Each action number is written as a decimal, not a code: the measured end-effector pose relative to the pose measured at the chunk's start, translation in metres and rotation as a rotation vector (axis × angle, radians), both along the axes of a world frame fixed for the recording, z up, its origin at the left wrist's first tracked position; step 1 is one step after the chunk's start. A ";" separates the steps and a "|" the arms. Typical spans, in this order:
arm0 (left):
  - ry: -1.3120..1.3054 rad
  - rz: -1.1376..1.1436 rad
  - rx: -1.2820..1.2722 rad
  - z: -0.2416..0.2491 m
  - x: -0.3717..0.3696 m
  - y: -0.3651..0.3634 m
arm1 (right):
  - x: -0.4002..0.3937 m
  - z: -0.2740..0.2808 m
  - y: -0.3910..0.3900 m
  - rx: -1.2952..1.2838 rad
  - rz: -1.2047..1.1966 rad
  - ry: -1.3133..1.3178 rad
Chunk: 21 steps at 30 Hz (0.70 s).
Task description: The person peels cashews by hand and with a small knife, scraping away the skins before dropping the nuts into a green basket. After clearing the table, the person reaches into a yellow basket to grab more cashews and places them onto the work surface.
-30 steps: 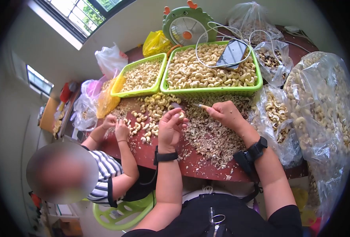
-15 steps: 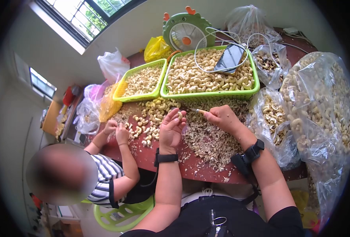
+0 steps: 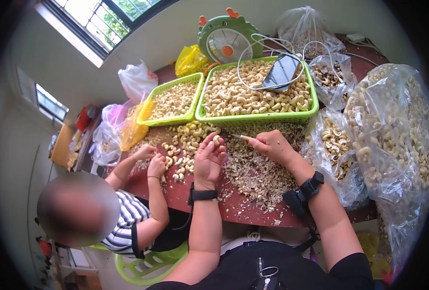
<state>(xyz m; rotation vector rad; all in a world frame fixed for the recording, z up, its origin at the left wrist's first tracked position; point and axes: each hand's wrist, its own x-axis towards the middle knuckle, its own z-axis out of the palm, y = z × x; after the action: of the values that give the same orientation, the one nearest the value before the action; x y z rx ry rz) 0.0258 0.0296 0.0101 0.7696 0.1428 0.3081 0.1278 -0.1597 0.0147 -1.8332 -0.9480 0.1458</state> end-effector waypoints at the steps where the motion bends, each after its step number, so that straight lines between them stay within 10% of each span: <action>1: 0.002 -0.002 -0.002 0.000 0.000 0.000 | 0.000 0.000 0.000 0.000 0.002 0.000; 10: 0.033 0.755 0.540 0.022 -0.007 -0.013 | 0.000 0.001 -0.003 -0.002 -0.002 0.049; 17: -0.563 1.396 1.331 0.138 -0.007 -0.032 | 0.001 -0.001 -0.002 0.017 0.000 0.022; 21: -0.071 1.256 1.339 0.150 0.027 0.032 | 0.002 0.001 -0.005 -0.006 -0.002 -0.018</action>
<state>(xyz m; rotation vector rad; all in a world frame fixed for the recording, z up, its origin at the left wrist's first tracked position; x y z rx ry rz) 0.0531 0.0612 0.1602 1.9339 0.3535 1.7298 0.1296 -0.1643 0.0152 -1.8433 -0.9588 0.1312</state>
